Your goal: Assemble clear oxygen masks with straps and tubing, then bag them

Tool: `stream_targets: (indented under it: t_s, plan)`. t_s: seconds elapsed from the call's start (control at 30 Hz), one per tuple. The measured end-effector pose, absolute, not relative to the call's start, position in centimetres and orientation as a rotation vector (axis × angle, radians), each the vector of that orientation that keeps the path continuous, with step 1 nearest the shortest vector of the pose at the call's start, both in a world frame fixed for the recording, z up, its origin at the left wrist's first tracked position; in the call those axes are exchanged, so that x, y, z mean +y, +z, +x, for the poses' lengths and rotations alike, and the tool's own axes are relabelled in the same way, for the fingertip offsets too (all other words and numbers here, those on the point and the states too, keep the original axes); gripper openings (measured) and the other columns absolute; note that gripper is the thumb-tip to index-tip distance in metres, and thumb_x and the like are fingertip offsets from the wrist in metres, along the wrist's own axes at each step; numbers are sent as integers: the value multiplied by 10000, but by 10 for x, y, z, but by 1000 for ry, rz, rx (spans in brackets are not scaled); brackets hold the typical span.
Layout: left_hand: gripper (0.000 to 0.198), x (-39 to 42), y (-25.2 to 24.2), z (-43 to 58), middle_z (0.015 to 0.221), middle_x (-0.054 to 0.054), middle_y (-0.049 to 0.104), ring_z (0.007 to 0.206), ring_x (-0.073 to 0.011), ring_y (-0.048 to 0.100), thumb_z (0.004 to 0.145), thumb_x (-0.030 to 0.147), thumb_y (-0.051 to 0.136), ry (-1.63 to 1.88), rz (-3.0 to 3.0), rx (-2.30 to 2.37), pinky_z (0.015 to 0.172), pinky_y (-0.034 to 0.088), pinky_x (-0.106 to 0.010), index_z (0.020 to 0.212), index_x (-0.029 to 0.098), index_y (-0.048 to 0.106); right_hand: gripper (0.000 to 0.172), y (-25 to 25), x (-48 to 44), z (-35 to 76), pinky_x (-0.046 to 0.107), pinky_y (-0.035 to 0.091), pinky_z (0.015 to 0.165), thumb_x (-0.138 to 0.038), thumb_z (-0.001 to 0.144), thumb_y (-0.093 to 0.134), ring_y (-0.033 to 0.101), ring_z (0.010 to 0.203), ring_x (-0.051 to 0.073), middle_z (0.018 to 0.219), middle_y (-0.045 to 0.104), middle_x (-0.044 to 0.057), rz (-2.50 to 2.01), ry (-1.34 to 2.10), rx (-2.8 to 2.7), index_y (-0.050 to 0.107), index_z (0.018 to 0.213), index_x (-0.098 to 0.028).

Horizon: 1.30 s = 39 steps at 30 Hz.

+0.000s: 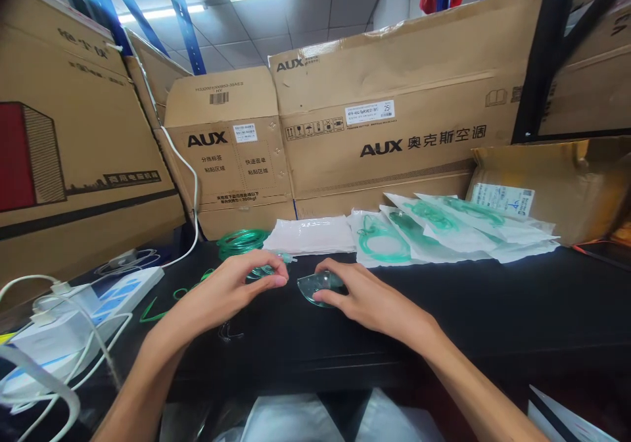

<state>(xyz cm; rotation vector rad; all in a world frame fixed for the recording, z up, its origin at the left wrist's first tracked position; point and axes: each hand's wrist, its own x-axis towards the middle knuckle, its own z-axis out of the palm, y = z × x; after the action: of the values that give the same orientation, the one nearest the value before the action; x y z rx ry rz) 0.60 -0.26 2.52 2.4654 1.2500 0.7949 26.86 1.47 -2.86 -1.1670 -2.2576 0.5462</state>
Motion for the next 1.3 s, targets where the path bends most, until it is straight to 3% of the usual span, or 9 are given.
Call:
stream_targets:
  t_s: [0.27,0.57,0.83,1.03,1.3]
  plan:
    - [121,-4,13,14,1031,13,687,996,-179,623,984,243,591,763,2500,1133,923,431,-283,937,244,702,490,-27,11,265,323,467,784,-667,927,559,632,888,233,967,702,20,-1088,582,-2271,658,1240,-305]
    - [82,-5,10,20,1069,-2,686,1044,-198,626,957,262,629,744,2500,1058,954,448,-304,933,248,706,332,-21,5,257,282,436,755,-541,982,557,621,825,178,999,721,-22,-1021,609,-2289,680,1175,-301]
    - [180,2,3,17,1142,-1,739,1119,-209,681,876,258,729,797,2219,980,1027,493,-315,1054,263,700,354,-15,-3,255,273,426,761,-560,978,572,621,797,165,977,741,-38,-937,604,-2297,690,1190,-302]
    - [183,0,5,17,1098,20,767,1082,-208,719,878,344,743,836,2205,1060,960,546,-281,1045,272,723,369,-13,-8,250,300,441,840,-589,966,577,639,869,190,1030,745,-28,-991,555,-2228,688,1187,-315]
    - [323,-7,12,19,1224,48,758,1171,-239,694,925,433,695,957,2344,1112,1046,526,-333,1230,339,743,331,-7,-9,249,336,494,911,-536,980,572,662,1053,240,1193,729,23,-875,654,-2067,708,1128,-274]
